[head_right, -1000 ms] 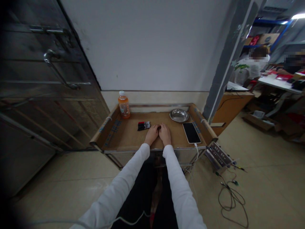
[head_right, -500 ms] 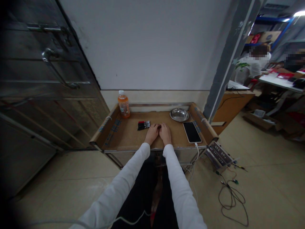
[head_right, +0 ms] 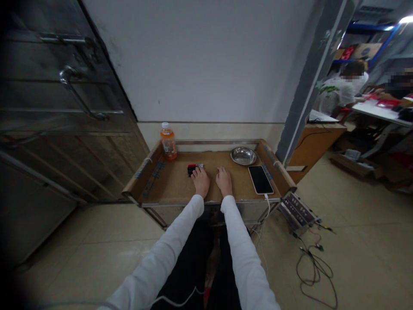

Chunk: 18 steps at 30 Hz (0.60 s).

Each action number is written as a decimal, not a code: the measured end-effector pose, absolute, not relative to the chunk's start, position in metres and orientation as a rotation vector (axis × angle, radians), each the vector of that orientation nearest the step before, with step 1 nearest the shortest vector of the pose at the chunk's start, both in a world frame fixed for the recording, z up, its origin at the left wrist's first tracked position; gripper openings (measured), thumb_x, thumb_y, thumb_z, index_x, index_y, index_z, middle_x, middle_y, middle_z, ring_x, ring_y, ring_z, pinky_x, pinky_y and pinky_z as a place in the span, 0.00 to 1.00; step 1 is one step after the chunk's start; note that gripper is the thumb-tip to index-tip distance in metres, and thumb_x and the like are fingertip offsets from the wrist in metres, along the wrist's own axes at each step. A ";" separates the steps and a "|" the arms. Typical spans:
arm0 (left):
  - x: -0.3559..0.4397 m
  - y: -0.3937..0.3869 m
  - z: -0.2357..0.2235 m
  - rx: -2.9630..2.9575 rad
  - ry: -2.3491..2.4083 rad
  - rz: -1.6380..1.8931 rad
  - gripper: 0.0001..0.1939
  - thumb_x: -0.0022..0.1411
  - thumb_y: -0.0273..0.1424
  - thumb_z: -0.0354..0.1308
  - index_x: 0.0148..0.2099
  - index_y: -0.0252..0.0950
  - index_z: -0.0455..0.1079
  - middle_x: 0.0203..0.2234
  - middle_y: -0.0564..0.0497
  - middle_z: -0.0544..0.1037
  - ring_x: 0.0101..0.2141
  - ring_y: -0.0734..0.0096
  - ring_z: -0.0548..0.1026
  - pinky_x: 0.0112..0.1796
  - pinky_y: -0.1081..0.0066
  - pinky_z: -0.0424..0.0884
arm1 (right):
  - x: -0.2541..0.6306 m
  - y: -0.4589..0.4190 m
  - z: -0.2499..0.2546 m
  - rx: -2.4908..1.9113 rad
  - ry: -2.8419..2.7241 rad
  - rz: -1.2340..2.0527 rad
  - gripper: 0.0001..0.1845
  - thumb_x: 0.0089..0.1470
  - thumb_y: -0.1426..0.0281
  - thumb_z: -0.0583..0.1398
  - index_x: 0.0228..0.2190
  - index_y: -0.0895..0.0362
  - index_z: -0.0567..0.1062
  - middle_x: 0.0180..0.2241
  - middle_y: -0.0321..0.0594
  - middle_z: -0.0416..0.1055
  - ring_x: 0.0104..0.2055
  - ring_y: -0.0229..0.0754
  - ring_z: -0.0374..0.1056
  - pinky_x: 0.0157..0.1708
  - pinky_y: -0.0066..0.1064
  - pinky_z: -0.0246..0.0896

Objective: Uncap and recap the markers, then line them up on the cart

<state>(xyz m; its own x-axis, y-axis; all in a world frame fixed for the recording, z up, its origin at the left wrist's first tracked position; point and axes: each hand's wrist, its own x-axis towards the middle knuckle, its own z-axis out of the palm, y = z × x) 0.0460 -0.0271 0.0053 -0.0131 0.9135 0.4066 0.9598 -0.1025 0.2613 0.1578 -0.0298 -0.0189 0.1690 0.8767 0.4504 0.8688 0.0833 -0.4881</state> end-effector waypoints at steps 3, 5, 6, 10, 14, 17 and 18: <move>0.046 -0.026 0.006 -2.328 -1.870 -0.699 0.17 0.65 0.22 0.39 0.53 0.26 0.62 0.49 0.33 0.69 0.51 0.52 0.66 0.50 0.56 0.63 | 0.157 -0.031 -0.014 -1.750 -1.687 0.029 0.21 0.55 0.79 0.48 0.47 0.63 0.71 0.48 0.51 0.70 0.51 0.45 0.64 0.54 0.37 0.56; 0.046 -0.025 0.007 -2.478 -1.742 -0.703 0.16 0.65 0.22 0.40 0.52 0.27 0.62 0.46 0.36 0.71 0.50 0.54 0.68 0.50 0.57 0.62 | 0.157 -0.031 -0.010 -1.714 -1.728 0.044 0.20 0.55 0.79 0.48 0.46 0.61 0.72 0.46 0.48 0.71 0.49 0.45 0.65 0.53 0.35 0.57; 0.047 -0.025 0.007 -2.550 -1.678 -0.720 0.16 0.65 0.22 0.40 0.52 0.28 0.62 0.45 0.38 0.72 0.50 0.56 0.68 0.51 0.57 0.62 | 0.157 -0.031 -0.009 -1.698 -1.752 0.048 0.20 0.54 0.79 0.49 0.45 0.60 0.72 0.45 0.47 0.72 0.48 0.45 0.65 0.52 0.34 0.57; 0.047 -0.022 0.007 -2.727 -1.547 -0.837 0.17 0.64 0.21 0.42 0.55 0.30 0.58 0.47 0.41 0.72 0.49 0.62 0.70 0.52 0.61 0.62 | 0.157 -0.030 -0.008 -1.710 -1.811 0.044 0.17 0.53 0.79 0.51 0.42 0.61 0.73 0.43 0.48 0.71 0.47 0.46 0.64 0.52 0.34 0.57; 0.046 -0.019 0.006 -2.787 -1.552 -0.928 0.15 0.64 0.20 0.44 0.52 0.31 0.59 0.45 0.41 0.73 0.47 0.63 0.71 0.49 0.63 0.65 | 0.159 -0.027 -0.011 -1.723 -1.833 0.041 0.16 0.53 0.79 0.51 0.41 0.61 0.74 0.42 0.48 0.71 0.47 0.46 0.63 0.51 0.34 0.56; 0.046 -0.017 0.006 -2.805 -1.546 -1.008 0.14 0.63 0.19 0.44 0.50 0.32 0.60 0.44 0.41 0.73 0.46 0.65 0.72 0.49 0.65 0.66 | 0.160 -0.026 -0.014 -1.716 -1.838 0.037 0.16 0.54 0.79 0.51 0.40 0.61 0.74 0.41 0.48 0.70 0.46 0.46 0.62 0.50 0.34 0.57; 0.045 -0.017 0.006 -2.808 -1.550 -1.028 0.13 0.63 0.19 0.44 0.49 0.32 0.60 0.44 0.41 0.74 0.46 0.66 0.73 0.49 0.66 0.66 | 0.161 -0.026 -0.015 -1.709 -1.842 0.035 0.15 0.54 0.79 0.51 0.40 0.61 0.74 0.41 0.49 0.70 0.45 0.46 0.62 0.49 0.35 0.57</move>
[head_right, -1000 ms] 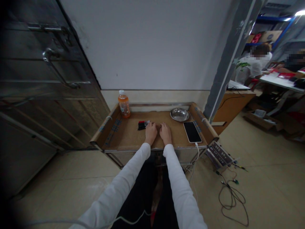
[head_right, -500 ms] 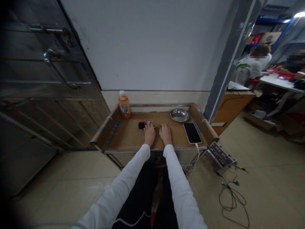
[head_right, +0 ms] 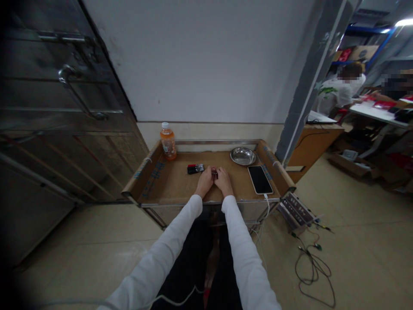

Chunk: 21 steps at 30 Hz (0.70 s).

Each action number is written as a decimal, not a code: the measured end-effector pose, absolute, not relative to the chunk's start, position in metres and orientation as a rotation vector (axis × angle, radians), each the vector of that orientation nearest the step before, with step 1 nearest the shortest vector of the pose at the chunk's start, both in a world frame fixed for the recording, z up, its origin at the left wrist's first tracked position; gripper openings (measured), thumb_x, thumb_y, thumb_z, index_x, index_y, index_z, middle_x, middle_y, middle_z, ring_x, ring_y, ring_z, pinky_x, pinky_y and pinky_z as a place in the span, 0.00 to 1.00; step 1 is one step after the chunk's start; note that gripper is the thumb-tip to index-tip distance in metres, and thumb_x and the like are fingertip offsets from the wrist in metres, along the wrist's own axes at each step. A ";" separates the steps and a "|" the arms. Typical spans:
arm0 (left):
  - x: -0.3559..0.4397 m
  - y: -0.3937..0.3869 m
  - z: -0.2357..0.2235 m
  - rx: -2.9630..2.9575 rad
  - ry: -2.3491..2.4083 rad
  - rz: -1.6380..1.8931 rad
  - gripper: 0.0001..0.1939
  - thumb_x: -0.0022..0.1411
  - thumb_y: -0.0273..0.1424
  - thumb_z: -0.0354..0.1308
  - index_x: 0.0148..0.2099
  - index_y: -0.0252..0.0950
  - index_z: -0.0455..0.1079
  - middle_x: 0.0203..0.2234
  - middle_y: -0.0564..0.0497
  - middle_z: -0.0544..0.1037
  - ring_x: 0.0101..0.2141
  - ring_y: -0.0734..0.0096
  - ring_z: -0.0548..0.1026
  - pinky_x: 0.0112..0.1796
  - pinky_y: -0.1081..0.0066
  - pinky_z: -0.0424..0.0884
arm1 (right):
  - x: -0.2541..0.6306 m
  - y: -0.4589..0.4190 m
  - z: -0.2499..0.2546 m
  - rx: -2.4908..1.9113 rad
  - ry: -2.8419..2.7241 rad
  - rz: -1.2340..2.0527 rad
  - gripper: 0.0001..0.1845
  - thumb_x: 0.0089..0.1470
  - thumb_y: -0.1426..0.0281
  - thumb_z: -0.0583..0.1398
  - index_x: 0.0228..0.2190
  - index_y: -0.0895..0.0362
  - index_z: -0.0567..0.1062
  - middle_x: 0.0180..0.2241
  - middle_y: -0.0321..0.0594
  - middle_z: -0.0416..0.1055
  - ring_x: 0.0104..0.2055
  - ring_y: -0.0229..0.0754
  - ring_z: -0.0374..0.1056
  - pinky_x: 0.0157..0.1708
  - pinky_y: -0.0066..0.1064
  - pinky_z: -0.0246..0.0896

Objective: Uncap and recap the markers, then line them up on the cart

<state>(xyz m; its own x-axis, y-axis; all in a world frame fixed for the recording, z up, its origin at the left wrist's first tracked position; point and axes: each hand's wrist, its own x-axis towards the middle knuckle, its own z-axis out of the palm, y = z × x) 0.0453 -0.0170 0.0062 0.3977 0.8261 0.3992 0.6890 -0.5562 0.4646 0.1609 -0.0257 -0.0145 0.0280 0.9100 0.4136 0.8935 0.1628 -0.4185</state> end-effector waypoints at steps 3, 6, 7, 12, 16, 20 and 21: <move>0.045 -0.017 0.007 2.403 1.352 0.891 0.11 0.63 0.19 0.44 0.47 0.34 0.61 0.41 0.43 0.74 0.44 0.67 0.74 0.46 0.67 0.68 | 0.162 -0.025 -0.017 -1.685 -1.858 0.031 0.15 0.53 0.80 0.52 0.39 0.61 0.75 0.40 0.48 0.70 0.44 0.45 0.62 0.47 0.34 0.57; 0.045 -0.018 0.008 2.441 1.379 0.899 0.11 0.63 0.20 0.45 0.46 0.34 0.61 0.40 0.43 0.74 0.43 0.65 0.74 0.45 0.66 0.68 | 0.162 -0.027 -0.017 -1.680 -1.835 -0.010 0.16 0.52 0.82 0.51 0.39 0.61 0.75 0.39 0.47 0.69 0.43 0.44 0.61 0.47 0.33 0.56; 0.045 -0.018 0.009 2.457 1.400 0.921 0.11 0.63 0.20 0.45 0.45 0.34 0.62 0.40 0.43 0.74 0.43 0.64 0.73 0.46 0.65 0.68 | 0.162 -0.028 -0.016 -1.683 -1.810 -0.035 0.18 0.52 0.83 0.51 0.39 0.60 0.75 0.39 0.47 0.69 0.43 0.44 0.60 0.47 0.34 0.56; 0.045 -0.017 0.008 2.393 1.575 1.109 0.14 0.60 0.19 0.46 0.48 0.30 0.64 0.43 0.39 0.72 0.46 0.58 0.71 0.49 0.60 0.67 | 0.163 -0.034 -0.010 -1.679 -1.615 -0.139 0.24 0.51 0.84 0.47 0.43 0.60 0.74 0.40 0.48 0.66 0.44 0.46 0.59 0.48 0.35 0.56; 0.045 -0.013 0.002 2.310 1.574 1.221 0.21 0.58 0.18 0.46 0.55 0.29 0.60 0.48 0.36 0.70 0.52 0.57 0.68 0.53 0.58 0.65 | 0.163 -0.036 -0.008 -1.634 -1.523 -0.146 0.24 0.50 0.85 0.46 0.43 0.61 0.72 0.41 0.48 0.66 0.45 0.45 0.59 0.50 0.35 0.56; 0.045 -0.011 -0.001 2.291 1.419 1.192 0.26 0.58 0.18 0.46 0.60 0.31 0.56 0.53 0.37 0.68 0.56 0.59 0.67 0.55 0.59 0.65 | 0.163 -0.034 -0.012 -1.637 -1.541 -0.116 0.21 0.52 0.84 0.46 0.42 0.60 0.71 0.41 0.48 0.67 0.45 0.45 0.61 0.49 0.34 0.56; 0.044 -0.011 0.000 2.298 1.372 1.183 0.27 0.59 0.19 0.45 0.61 0.31 0.56 0.54 0.37 0.67 0.56 0.60 0.66 0.55 0.60 0.65 | 0.163 -0.032 -0.014 -1.656 -1.555 -0.112 0.20 0.52 0.83 0.46 0.41 0.60 0.71 0.41 0.48 0.68 0.45 0.45 0.61 0.48 0.35 0.56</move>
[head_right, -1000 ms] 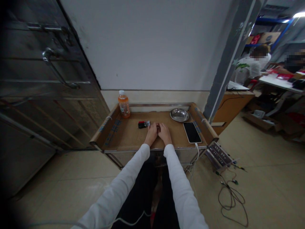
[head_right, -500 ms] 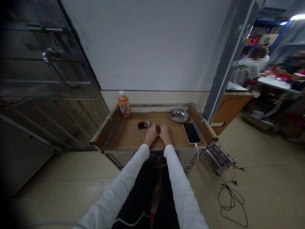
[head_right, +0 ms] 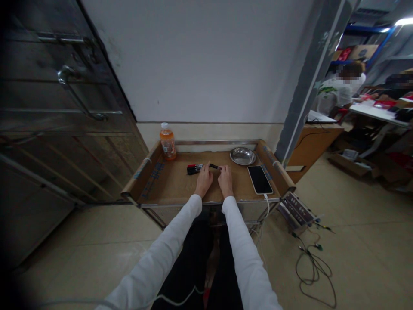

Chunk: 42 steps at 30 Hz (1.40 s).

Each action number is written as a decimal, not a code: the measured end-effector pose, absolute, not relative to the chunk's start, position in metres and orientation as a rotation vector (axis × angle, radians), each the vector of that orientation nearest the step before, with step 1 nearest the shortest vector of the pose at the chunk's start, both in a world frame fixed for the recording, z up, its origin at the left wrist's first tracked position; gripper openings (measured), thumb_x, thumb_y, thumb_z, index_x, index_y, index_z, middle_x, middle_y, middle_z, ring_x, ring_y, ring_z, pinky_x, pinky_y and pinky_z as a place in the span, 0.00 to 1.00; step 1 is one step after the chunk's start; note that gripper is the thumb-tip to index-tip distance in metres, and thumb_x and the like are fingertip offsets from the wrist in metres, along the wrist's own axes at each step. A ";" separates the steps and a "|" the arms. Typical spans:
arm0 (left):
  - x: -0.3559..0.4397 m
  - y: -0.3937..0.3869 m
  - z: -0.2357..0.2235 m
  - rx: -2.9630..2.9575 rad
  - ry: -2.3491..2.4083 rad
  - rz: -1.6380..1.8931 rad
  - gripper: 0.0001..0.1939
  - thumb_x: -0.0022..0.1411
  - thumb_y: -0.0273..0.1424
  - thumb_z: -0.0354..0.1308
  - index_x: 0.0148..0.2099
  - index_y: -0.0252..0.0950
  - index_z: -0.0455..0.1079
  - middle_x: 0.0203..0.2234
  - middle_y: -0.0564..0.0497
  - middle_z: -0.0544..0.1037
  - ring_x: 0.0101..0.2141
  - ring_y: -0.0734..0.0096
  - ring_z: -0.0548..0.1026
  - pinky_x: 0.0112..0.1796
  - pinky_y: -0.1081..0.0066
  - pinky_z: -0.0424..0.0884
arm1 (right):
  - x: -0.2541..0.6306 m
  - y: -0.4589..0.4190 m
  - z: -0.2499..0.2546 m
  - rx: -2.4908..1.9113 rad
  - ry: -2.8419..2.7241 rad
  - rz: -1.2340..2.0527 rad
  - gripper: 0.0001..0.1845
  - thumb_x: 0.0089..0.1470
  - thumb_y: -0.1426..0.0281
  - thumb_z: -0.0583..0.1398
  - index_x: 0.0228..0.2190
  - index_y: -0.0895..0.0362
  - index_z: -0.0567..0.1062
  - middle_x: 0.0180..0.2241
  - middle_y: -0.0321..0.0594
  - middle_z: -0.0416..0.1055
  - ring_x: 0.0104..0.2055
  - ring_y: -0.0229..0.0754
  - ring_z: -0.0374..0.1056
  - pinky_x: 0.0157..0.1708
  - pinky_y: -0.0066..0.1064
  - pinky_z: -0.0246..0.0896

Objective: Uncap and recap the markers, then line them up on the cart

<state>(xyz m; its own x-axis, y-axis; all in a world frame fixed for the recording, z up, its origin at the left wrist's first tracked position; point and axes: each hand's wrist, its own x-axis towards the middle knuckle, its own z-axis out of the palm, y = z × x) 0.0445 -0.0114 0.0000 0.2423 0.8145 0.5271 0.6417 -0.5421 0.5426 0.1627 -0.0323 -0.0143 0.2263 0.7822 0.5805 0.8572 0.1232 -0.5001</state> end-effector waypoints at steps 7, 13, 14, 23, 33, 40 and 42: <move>0.043 -0.015 0.006 2.291 1.126 1.290 0.20 0.66 0.26 0.44 0.60 0.36 0.57 0.54 0.42 0.67 0.56 0.65 0.66 0.56 0.63 0.65 | 0.160 -0.027 -0.020 -1.772 -1.686 -0.112 0.10 0.56 0.76 0.51 0.39 0.60 0.69 0.39 0.49 0.71 0.43 0.47 0.63 0.46 0.36 0.54; 0.042 -0.015 0.005 2.181 1.136 1.414 0.13 0.67 0.30 0.47 0.53 0.37 0.62 0.45 0.44 0.71 0.45 0.67 0.73 0.49 0.64 0.70 | 0.159 -0.027 -0.019 -1.769 -1.757 -0.085 0.09 0.56 0.74 0.52 0.39 0.60 0.69 0.40 0.49 0.71 0.44 0.47 0.63 0.46 0.36 0.54; 0.042 -0.015 0.006 2.170 1.139 1.441 0.13 0.67 0.30 0.47 0.53 0.37 0.62 0.45 0.44 0.71 0.45 0.67 0.73 0.48 0.64 0.70 | 0.160 -0.027 -0.019 -1.758 -1.743 -0.077 0.10 0.56 0.75 0.52 0.39 0.60 0.70 0.41 0.49 0.71 0.44 0.47 0.63 0.46 0.36 0.55; 0.039 -0.016 0.010 2.011 1.224 1.624 0.11 0.68 0.30 0.46 0.51 0.36 0.61 0.44 0.43 0.69 0.42 0.67 0.72 0.46 0.64 0.70 | 0.166 -0.027 -0.020 -1.569 -1.639 0.024 0.16 0.55 0.80 0.48 0.39 0.58 0.72 0.40 0.46 0.71 0.44 0.44 0.64 0.47 0.35 0.59; 0.039 -0.018 0.014 1.975 1.281 1.590 0.11 0.68 0.30 0.45 0.51 0.35 0.60 0.44 0.43 0.69 0.42 0.68 0.72 0.47 0.65 0.70 | 0.165 -0.029 -0.017 -1.627 -1.679 0.009 0.15 0.57 0.79 0.50 0.39 0.58 0.74 0.40 0.46 0.72 0.44 0.44 0.64 0.47 0.34 0.58; 0.037 -0.009 0.002 2.054 1.394 1.469 0.11 0.68 0.31 0.45 0.49 0.35 0.62 0.43 0.42 0.72 0.47 0.64 0.72 0.48 0.62 0.68 | 0.164 -0.035 -0.012 -1.772 -1.564 -0.134 0.15 0.60 0.76 0.49 0.39 0.59 0.74 0.40 0.47 0.70 0.43 0.45 0.62 0.46 0.34 0.56; 0.037 -0.006 -0.001 2.136 1.463 1.368 0.10 0.68 0.30 0.45 0.47 0.34 0.64 0.42 0.41 0.73 0.46 0.63 0.72 0.47 0.61 0.68 | 0.165 -0.037 -0.011 -1.825 -1.515 -0.193 0.15 0.61 0.75 0.48 0.40 0.60 0.74 0.40 0.48 0.70 0.43 0.46 0.61 0.45 0.35 0.55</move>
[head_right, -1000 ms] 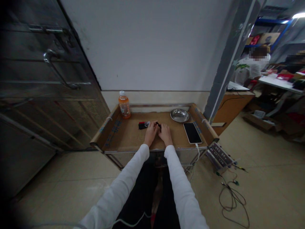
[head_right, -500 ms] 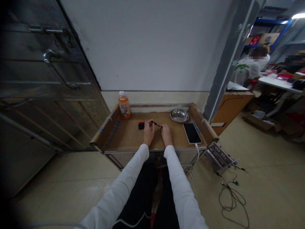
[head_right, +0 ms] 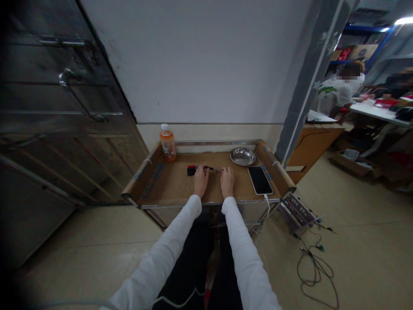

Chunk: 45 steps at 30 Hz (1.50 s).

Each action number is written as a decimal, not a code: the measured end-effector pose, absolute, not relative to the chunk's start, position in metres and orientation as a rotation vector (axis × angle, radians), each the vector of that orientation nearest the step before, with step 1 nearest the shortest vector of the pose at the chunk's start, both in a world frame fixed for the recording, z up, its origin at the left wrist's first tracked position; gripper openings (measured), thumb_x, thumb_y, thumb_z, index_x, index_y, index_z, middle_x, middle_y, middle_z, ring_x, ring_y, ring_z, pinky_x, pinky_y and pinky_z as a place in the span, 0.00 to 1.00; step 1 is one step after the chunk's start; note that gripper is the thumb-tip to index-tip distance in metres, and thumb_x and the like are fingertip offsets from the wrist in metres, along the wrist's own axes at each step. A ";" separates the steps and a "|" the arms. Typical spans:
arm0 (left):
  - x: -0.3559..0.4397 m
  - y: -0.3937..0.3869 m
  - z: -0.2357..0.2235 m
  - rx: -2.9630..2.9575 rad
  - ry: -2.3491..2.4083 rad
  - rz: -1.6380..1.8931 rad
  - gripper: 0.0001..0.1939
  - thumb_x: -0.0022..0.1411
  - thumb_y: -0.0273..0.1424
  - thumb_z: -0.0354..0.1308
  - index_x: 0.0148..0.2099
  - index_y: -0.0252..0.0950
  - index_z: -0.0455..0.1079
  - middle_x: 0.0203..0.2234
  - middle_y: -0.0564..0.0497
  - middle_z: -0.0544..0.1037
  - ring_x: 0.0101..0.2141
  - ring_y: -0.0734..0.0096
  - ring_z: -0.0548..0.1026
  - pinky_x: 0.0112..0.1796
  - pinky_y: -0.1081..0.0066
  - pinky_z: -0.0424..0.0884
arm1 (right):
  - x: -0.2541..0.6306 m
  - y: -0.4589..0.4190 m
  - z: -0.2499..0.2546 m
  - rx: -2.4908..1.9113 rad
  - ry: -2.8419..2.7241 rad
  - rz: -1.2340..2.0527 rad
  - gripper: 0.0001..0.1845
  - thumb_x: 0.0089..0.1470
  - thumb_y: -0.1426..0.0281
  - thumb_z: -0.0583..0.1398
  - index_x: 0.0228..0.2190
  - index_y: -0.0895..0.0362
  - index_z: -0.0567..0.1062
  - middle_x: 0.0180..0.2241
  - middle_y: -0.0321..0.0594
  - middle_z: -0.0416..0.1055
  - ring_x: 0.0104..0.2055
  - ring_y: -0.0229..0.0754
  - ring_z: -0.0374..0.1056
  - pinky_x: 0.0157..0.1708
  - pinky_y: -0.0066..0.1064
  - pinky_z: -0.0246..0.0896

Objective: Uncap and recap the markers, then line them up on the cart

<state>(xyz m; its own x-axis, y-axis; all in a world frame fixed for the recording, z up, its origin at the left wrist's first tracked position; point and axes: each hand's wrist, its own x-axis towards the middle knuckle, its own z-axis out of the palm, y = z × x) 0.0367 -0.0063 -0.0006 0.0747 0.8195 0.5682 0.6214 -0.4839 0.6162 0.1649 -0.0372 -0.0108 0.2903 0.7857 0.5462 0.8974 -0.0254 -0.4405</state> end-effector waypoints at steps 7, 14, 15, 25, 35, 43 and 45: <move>0.043 -0.004 -0.003 2.484 1.635 1.008 0.10 0.66 0.23 0.44 0.43 0.31 0.66 0.40 0.39 0.74 0.48 0.57 0.71 0.49 0.57 0.66 | 0.164 -0.037 -0.011 -1.826 -1.548 -0.237 0.15 0.62 0.74 0.49 0.40 0.58 0.75 0.39 0.47 0.69 0.41 0.45 0.61 0.43 0.34 0.54; 0.046 -0.006 -0.004 2.655 1.442 0.945 0.16 0.63 0.20 0.44 0.49 0.32 0.66 0.47 0.41 0.71 0.50 0.59 0.68 0.51 0.60 0.65 | 0.164 -0.037 -0.011 -1.883 -1.564 -0.179 0.16 0.62 0.71 0.49 0.42 0.58 0.76 0.38 0.48 0.70 0.42 0.46 0.62 0.44 0.36 0.53; 0.046 -0.006 -0.004 2.676 1.385 0.918 0.15 0.63 0.20 0.44 0.49 0.33 0.67 0.47 0.41 0.72 0.49 0.60 0.68 0.50 0.60 0.65 | 0.164 -0.036 -0.012 -1.887 -1.562 -0.177 0.17 0.62 0.71 0.49 0.42 0.58 0.76 0.38 0.49 0.70 0.42 0.46 0.62 0.44 0.36 0.53; 0.046 -0.007 0.000 2.609 1.298 0.826 0.11 0.64 0.22 0.47 0.41 0.33 0.71 0.40 0.43 0.74 0.43 0.64 0.72 0.47 0.63 0.68 | 0.164 -0.035 -0.014 -1.888 -1.557 -0.174 0.16 0.61 0.73 0.49 0.43 0.59 0.76 0.39 0.49 0.70 0.43 0.46 0.62 0.44 0.36 0.54; 0.047 -0.007 -0.001 2.544 1.339 0.885 0.09 0.66 0.24 0.46 0.42 0.34 0.67 0.39 0.45 0.73 0.43 0.65 0.71 0.48 0.63 0.67 | 0.164 -0.034 -0.011 -1.731 -1.648 -0.060 0.16 0.58 0.77 0.50 0.42 0.58 0.75 0.41 0.46 0.72 0.44 0.45 0.64 0.47 0.35 0.57; 0.045 -0.010 0.004 2.583 1.379 0.899 0.12 0.66 0.23 0.45 0.47 0.35 0.67 0.41 0.43 0.74 0.44 0.65 0.72 0.46 0.65 0.67 | 0.164 -0.030 -0.016 -1.646 -1.622 0.046 0.14 0.57 0.78 0.52 0.42 0.60 0.74 0.41 0.47 0.71 0.44 0.43 0.67 0.48 0.33 0.61; 0.045 -0.011 0.005 2.587 1.401 0.870 0.11 0.67 0.24 0.45 0.46 0.35 0.67 0.40 0.44 0.74 0.44 0.65 0.73 0.46 0.65 0.67 | 0.164 -0.030 -0.017 -1.613 -1.612 0.056 0.14 0.56 0.77 0.53 0.41 0.60 0.74 0.41 0.46 0.71 0.44 0.42 0.67 0.48 0.33 0.62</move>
<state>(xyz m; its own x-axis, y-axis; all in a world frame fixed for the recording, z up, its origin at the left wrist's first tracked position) 0.0446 -0.0110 0.0054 0.4229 0.7898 0.4443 0.7483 -0.5809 0.3203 0.1644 -0.0297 -0.0165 0.1737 0.8442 0.5071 0.8068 0.1732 -0.5648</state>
